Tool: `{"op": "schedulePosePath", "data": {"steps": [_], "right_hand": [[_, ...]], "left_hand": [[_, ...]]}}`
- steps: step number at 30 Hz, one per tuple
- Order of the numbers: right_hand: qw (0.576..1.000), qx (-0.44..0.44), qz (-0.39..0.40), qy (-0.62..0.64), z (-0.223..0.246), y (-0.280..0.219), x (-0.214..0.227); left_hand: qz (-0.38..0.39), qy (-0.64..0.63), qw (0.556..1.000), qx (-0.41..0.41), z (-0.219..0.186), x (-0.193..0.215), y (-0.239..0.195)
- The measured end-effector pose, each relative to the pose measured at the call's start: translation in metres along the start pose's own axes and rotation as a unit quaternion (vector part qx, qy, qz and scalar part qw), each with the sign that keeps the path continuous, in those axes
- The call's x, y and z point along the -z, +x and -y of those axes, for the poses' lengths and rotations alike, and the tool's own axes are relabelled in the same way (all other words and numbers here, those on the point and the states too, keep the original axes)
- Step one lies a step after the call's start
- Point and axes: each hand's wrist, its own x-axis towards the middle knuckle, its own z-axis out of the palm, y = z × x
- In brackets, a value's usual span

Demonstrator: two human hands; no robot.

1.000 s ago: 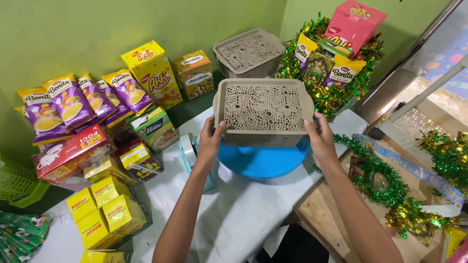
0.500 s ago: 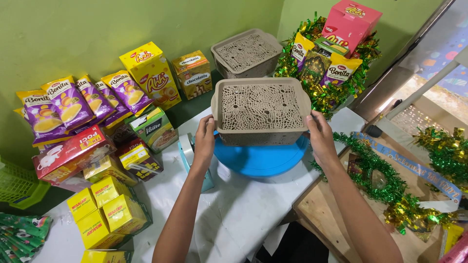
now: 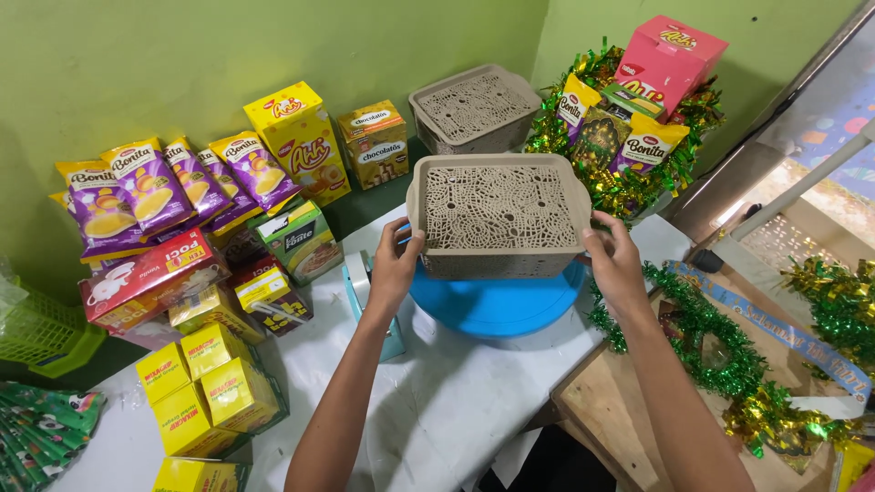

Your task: Assembling a snack bouquet by taping snack packets to a base, decorating with tinsel, and attaching a card.

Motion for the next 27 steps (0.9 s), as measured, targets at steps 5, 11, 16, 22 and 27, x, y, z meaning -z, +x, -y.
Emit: {"op": "schedulePosePath", "data": {"steps": [5, 11, 16, 22, 27], "right_hand": [[0.989, 0.101, -0.058, -0.089, 0.035, -0.016, 0.000], [0.936, 0.311, -0.060, -0.156, 0.071, 0.008, -0.038], [0.914, 0.373, 0.054, -0.149, 0.121, 0.057, -0.126], [0.934, 0.311, 0.142, -0.101, 0.133, 0.140, -0.250], [0.916, 0.284, 0.159, -0.234, 0.107, 0.215, -0.340]], "left_hand": [[-0.052, 0.048, 0.997, -0.035, -0.005, 0.006, -0.003], [-0.175, 0.255, 0.941, -0.139, -0.061, 0.037, 0.019], [-0.222, 0.343, 0.887, -0.216, -0.089, 0.096, 0.081], [-0.255, 0.432, 0.849, -0.165, -0.092, 0.170, 0.156], [-0.195, 0.486, 0.846, -0.099, -0.055, 0.210, 0.210]]}}
